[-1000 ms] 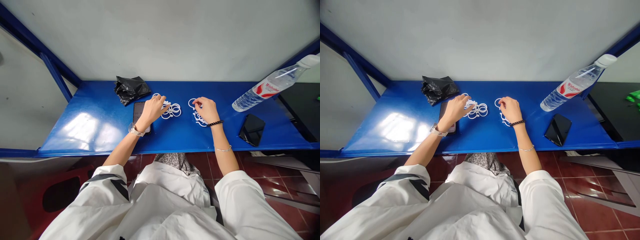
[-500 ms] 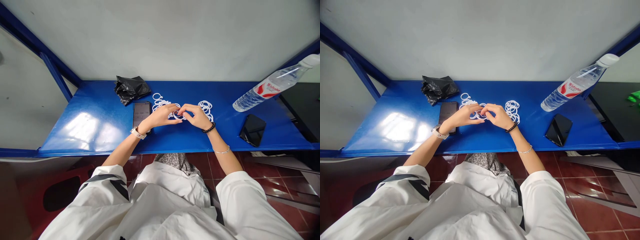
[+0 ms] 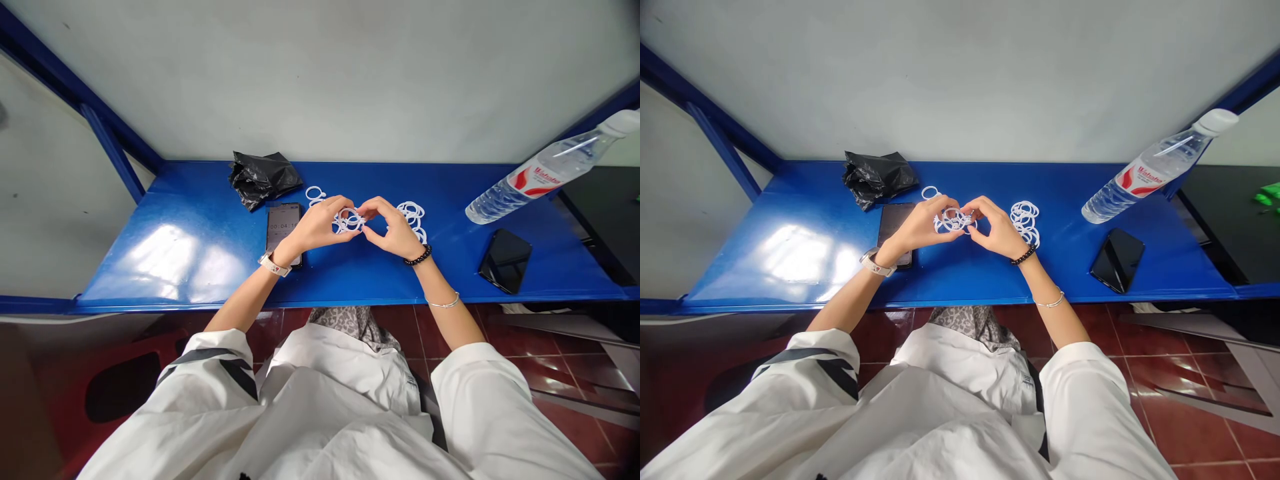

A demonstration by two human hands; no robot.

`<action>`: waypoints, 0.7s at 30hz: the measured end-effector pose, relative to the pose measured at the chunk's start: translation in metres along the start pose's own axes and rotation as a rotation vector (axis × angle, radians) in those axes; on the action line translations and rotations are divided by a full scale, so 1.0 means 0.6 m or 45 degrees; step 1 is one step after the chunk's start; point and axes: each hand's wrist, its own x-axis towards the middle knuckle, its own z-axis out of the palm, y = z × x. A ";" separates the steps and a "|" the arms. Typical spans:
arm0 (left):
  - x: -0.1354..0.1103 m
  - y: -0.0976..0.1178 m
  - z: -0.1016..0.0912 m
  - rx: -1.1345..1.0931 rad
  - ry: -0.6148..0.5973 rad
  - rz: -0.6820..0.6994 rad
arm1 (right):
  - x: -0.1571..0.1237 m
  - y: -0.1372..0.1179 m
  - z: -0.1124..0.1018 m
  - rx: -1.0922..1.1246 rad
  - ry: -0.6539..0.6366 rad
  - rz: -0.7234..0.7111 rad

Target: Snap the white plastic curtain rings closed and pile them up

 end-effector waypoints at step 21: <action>-0.003 -0.002 0.006 -0.031 0.070 0.005 | -0.003 0.008 0.003 -0.278 0.006 0.064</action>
